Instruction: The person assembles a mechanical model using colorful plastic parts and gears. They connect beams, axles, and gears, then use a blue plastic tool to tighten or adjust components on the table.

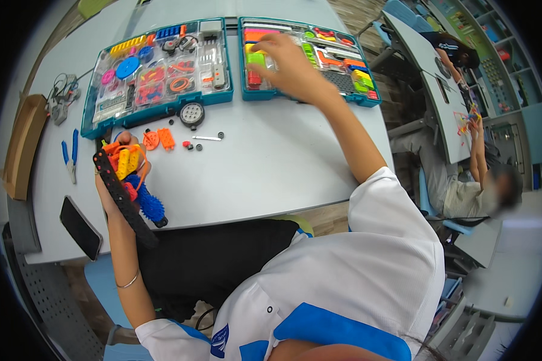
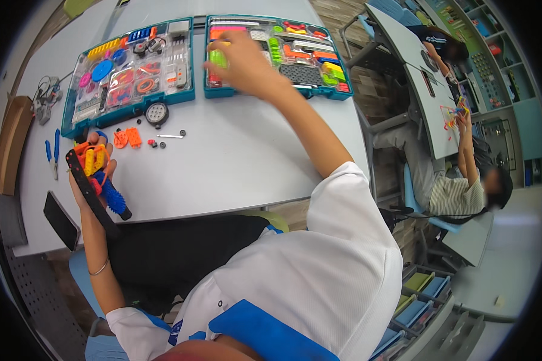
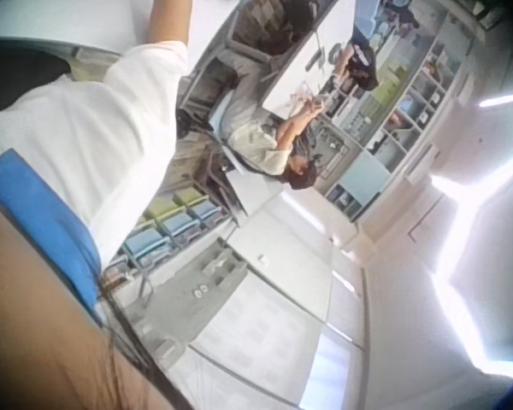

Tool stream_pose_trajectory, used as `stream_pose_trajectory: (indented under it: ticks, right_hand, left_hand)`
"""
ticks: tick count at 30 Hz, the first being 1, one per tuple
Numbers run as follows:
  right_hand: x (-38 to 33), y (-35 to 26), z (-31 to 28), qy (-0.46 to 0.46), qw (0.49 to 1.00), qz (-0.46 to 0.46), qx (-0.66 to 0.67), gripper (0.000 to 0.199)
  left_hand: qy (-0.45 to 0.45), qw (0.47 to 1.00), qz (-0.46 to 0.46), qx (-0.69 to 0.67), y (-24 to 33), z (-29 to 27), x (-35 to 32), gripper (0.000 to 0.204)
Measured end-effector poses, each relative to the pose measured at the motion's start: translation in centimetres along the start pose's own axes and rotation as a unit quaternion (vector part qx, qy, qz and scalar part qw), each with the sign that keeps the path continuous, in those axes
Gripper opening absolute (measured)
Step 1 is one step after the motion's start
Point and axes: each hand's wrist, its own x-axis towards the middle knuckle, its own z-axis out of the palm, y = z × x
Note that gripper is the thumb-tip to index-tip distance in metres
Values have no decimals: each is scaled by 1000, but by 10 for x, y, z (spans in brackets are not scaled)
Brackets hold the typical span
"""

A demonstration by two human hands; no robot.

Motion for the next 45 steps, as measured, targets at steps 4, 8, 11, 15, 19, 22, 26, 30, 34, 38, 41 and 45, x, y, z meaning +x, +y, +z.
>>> stream_pose_trajectory:
  ticks: [4,8,11,15,19,22,26,30,34,38,41,45]
  right_hand:
    - [-29,74,-36,-23,981,135,-140,56]
    - [-28,85,-19,-60,976,139,-155,69]
    - [-10,52,8,-91,992,74,-47,71]
    - [12,7,34,-107,993,-2,47,69]
    - [32,-28,50,-86,994,-39,62,65]
    - [48,-54,63,-79,990,-91,77,59]
    - [111,-130,83,-125,941,-226,221,47]
    - [187,-242,148,-127,907,-338,216,63]
    - [213,-303,225,-83,875,-478,-6,63]
    - [247,-327,254,-242,866,-420,-121,50]
    - [260,-310,243,-122,833,-530,-99,47]
    - [284,-267,189,113,829,-524,158,53]
  left_hand:
    - [9,998,-17,63,-9,7,7,48]
    - [98,990,-39,93,-15,27,4,49]
    - [80,993,-69,60,-17,18,-2,42]
    - [97,989,-68,92,-22,25,-4,40]
    - [97,982,-68,145,-23,33,-3,46]
    - [191,968,-47,156,-22,62,2,51]
    - [-93,993,-56,46,-22,17,0,57]
    - [-67,967,-204,139,-8,37,-6,50]
    - [-66,959,-241,136,-9,36,-8,37]
    - [-20,968,-224,114,-5,45,-14,37]
    - [-28,960,-219,174,-4,36,-10,38]
    - [-79,960,-181,197,-11,34,7,39]
